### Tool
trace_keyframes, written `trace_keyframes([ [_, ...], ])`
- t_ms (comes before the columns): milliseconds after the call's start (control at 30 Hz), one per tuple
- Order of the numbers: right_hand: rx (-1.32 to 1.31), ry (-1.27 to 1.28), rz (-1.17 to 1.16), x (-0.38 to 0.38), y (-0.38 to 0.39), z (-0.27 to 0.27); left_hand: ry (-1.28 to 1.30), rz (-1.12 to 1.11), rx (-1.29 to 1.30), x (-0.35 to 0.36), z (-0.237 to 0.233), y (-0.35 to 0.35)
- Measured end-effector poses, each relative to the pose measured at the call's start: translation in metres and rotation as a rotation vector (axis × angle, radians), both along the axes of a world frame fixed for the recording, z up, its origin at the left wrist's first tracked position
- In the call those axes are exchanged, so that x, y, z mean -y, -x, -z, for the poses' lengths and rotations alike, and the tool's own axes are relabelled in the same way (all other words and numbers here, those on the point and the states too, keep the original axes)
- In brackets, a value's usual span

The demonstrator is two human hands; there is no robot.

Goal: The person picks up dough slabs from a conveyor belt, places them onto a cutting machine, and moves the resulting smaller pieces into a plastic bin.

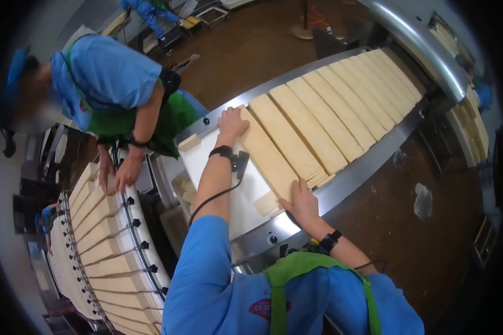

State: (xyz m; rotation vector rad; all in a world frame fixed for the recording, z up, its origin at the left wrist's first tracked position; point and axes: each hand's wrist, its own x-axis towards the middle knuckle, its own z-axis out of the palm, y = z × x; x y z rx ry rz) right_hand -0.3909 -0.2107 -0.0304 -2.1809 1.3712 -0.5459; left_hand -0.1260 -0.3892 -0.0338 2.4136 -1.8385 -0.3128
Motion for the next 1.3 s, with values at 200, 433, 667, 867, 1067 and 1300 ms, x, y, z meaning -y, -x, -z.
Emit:
trace_keyframes([
  [200, -0.011, 0.049, -0.249, 0.011, -0.006, -0.001, -0.084, -0.294, 0.119, -0.082, -0.014, -0.063],
  [433, -0.044, -0.090, -0.345, 0.046, -0.046, 0.020, 0.605, -0.522, -0.713, -0.270, 0.028, -0.100],
  [667, 0.126, 0.051, -0.684, -0.045, -0.133, -0.035, 1.081, -1.016, -0.574, -0.456, -0.029, -0.096],
  [867, 0.173, -0.638, -1.264, -0.206, -0.187, -0.064, 1.200, -1.245, -0.213, -0.733, -0.075, -0.105],
  [1067, -0.094, -1.623, -1.167, -0.345, -0.182, -0.092, 0.900, -1.536, -0.627, -0.886, -0.035, -0.073],
  [1300, -0.238, -1.668, -1.163, -0.384, -0.185, -0.111, 0.004, -0.963, 0.098, -0.898, -0.054, -0.088],
])
